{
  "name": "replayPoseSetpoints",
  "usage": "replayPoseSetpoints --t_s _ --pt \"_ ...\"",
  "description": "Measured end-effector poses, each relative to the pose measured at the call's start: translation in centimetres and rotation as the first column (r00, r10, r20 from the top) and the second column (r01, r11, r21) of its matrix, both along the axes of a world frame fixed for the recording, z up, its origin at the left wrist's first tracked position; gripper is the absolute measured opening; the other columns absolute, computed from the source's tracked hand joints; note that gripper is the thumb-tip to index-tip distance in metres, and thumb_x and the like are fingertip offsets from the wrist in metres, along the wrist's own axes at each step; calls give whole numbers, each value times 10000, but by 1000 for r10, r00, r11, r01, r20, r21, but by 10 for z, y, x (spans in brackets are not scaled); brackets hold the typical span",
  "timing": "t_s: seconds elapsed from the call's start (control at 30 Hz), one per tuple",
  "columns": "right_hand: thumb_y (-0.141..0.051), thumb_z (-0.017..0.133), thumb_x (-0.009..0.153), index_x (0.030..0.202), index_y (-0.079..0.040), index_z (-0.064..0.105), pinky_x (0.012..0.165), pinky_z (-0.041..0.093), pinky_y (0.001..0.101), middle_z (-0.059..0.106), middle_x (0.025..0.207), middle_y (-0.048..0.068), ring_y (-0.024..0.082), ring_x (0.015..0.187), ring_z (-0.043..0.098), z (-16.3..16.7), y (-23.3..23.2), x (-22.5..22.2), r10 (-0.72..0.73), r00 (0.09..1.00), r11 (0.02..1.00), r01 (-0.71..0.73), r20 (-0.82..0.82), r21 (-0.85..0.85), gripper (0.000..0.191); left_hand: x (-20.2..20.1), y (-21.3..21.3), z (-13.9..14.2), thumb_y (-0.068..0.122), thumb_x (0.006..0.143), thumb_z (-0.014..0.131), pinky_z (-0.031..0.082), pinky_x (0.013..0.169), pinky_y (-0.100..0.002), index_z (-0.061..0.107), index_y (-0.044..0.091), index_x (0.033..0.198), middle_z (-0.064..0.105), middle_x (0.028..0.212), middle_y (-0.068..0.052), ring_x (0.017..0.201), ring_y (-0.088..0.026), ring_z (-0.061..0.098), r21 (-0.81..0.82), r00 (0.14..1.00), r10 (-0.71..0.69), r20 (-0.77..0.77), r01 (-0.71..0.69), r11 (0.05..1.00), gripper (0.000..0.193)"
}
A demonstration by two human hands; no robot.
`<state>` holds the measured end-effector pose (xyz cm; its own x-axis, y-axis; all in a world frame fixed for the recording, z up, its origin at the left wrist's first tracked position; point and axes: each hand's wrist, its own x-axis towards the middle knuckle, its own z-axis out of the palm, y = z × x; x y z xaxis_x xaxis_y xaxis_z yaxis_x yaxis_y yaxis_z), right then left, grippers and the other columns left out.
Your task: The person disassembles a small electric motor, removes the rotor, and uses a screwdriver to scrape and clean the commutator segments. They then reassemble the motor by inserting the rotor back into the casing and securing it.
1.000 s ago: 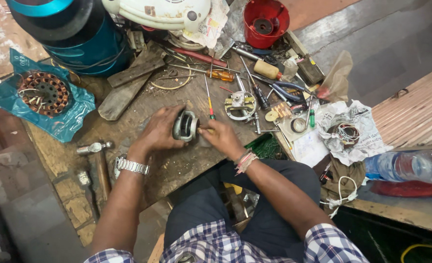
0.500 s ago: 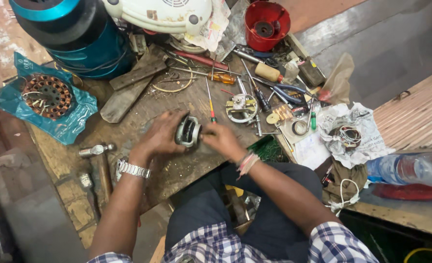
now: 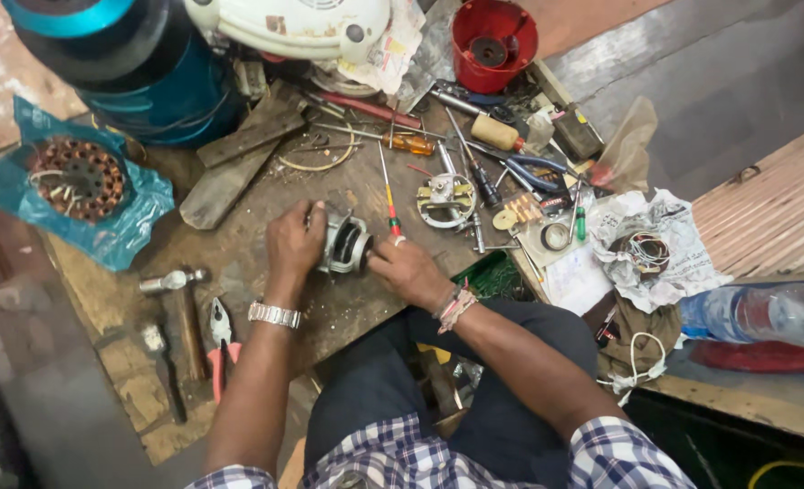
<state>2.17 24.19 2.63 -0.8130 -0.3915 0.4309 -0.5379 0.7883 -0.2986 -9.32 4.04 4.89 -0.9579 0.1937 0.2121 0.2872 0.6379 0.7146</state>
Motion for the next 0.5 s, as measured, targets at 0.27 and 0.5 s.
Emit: replayPoseSetpoints --t_s 0.27,0.5 --pt "-156 748 829 953 -72 651 706 521 423 688 901 105 324 853 683 2 -7 -2 -118 858 813 372 499 -447 178 -2 4 3 325 986 595 509 661 -548 721 56 928 673 783 -269 747 -473 664 -43 1000 13 18 -12 999 303" --pt "-114 727 854 947 -29 663 759 556 406 740 932 102 274 882 720 -12 -4 -11 464 489 37 822 739 -568 141 -1 5 5 315 974 587 515 670 -546 723 54 951 679 814 -269 763 -474 668 2 999 14 35 -14 1000 295"
